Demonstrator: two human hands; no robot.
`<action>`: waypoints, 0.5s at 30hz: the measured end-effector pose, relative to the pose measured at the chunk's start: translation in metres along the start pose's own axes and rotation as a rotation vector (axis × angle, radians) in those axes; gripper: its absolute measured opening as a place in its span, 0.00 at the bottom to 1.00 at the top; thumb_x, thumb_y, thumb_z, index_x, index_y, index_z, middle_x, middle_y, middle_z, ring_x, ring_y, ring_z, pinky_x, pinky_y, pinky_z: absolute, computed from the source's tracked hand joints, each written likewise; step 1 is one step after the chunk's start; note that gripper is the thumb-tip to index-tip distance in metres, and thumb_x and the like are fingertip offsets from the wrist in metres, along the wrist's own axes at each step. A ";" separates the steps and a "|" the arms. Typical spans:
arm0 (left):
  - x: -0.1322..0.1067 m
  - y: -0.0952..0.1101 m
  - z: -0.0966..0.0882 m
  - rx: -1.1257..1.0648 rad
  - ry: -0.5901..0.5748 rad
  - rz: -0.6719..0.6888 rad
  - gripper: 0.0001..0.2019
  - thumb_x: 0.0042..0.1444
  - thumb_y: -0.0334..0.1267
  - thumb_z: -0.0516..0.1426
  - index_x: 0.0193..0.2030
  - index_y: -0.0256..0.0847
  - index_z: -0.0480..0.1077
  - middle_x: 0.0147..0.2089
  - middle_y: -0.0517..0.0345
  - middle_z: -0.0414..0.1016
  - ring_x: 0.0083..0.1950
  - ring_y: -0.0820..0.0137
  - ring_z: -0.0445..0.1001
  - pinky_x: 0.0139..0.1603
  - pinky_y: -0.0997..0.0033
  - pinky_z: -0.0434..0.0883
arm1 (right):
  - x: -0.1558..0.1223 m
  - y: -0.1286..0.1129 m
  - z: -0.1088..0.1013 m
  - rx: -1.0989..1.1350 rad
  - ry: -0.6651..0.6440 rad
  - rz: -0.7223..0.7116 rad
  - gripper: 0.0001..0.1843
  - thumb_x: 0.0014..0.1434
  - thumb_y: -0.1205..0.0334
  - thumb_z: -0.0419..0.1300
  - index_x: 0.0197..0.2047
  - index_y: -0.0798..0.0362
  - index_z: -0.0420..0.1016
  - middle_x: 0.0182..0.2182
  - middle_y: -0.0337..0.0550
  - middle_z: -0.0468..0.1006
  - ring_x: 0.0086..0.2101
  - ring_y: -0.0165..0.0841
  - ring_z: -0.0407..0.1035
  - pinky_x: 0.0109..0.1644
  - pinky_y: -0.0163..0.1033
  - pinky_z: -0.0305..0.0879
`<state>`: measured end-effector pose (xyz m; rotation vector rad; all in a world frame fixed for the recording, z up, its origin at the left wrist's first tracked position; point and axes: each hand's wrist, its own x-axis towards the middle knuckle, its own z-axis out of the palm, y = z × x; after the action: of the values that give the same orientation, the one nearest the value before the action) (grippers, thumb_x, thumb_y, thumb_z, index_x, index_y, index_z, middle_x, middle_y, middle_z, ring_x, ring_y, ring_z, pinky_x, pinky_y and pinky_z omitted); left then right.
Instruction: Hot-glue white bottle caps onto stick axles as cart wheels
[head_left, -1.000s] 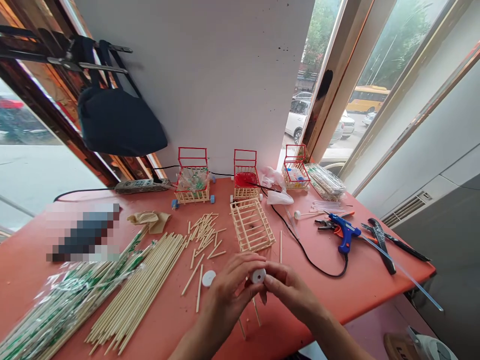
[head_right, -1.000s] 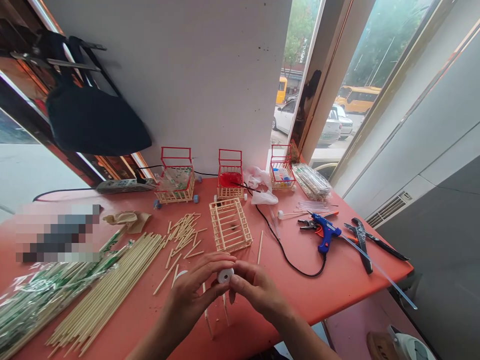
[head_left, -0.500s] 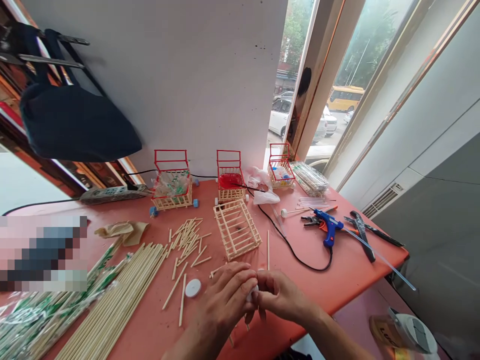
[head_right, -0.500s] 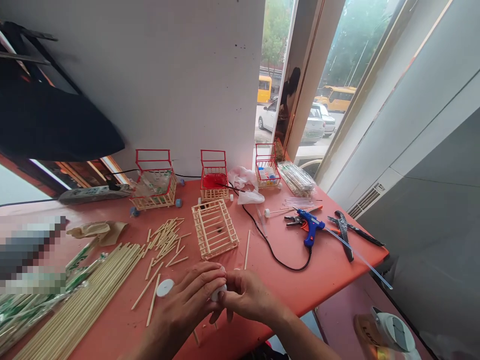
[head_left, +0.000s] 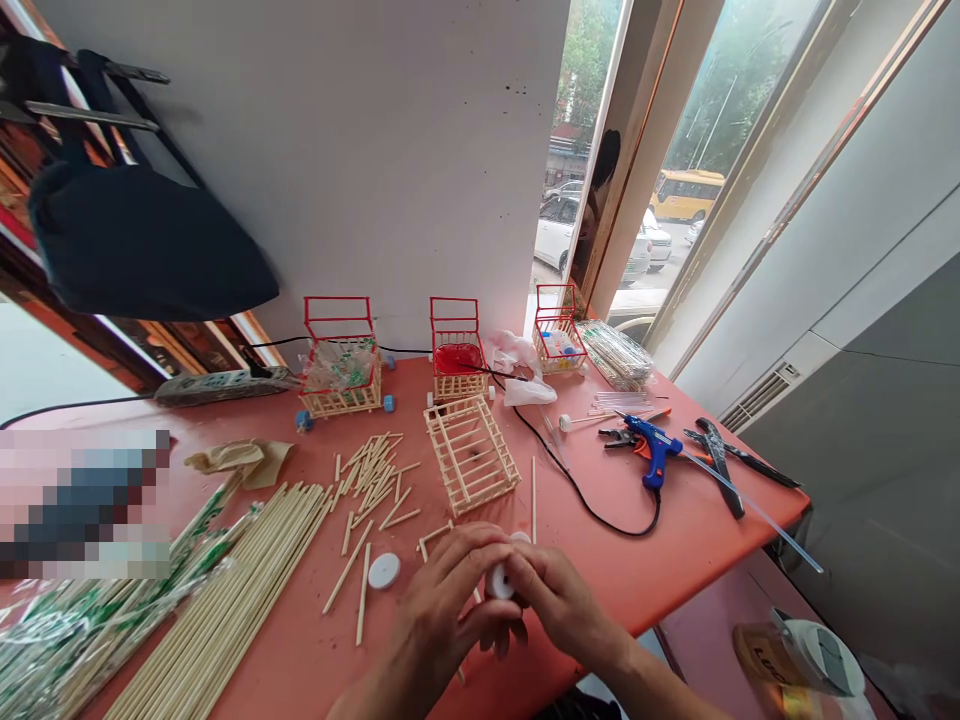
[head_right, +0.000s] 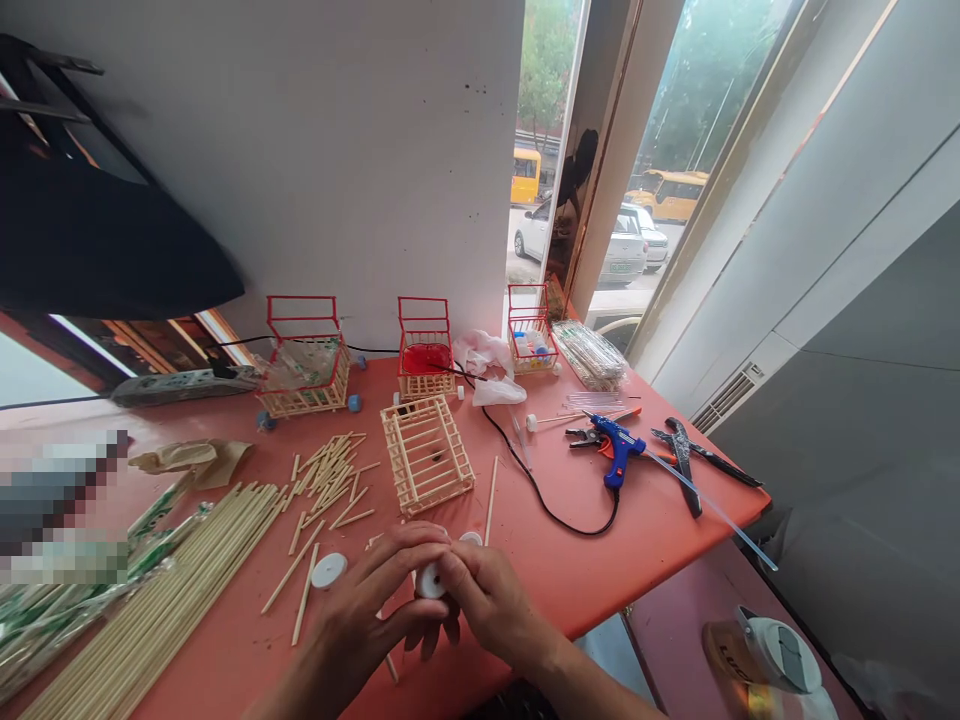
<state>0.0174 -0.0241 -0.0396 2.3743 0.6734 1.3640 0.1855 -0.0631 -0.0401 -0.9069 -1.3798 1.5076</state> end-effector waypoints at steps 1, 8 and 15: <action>0.002 0.002 -0.003 -0.029 -0.018 -0.031 0.17 0.66 0.50 0.59 0.54 0.41 0.75 0.48 0.49 0.83 0.50 0.64 0.83 0.51 0.70 0.80 | 0.000 0.000 0.000 0.013 0.011 0.009 0.30 0.73 0.38 0.48 0.35 0.55 0.72 0.20 0.39 0.75 0.20 0.28 0.71 0.23 0.29 0.63; 0.005 -0.001 -0.010 -0.127 -0.038 -0.115 0.16 0.64 0.51 0.61 0.52 0.44 0.78 0.48 0.50 0.84 0.51 0.63 0.82 0.52 0.67 0.79 | 0.001 -0.018 -0.011 0.060 -0.125 0.057 0.25 0.71 0.40 0.56 0.41 0.57 0.75 0.29 0.43 0.79 0.28 0.30 0.76 0.29 0.31 0.68; 0.007 0.002 -0.008 -0.132 -0.011 -0.056 0.17 0.64 0.52 0.61 0.51 0.43 0.77 0.46 0.51 0.85 0.51 0.63 0.82 0.53 0.67 0.78 | 0.001 -0.023 -0.018 0.076 -0.204 0.122 0.25 0.67 0.41 0.62 0.38 0.59 0.78 0.31 0.45 0.80 0.30 0.31 0.75 0.31 0.32 0.69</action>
<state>0.0141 -0.0219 -0.0301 2.2420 0.6220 1.3286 0.2049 -0.0554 -0.0195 -0.8204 -1.4208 1.7737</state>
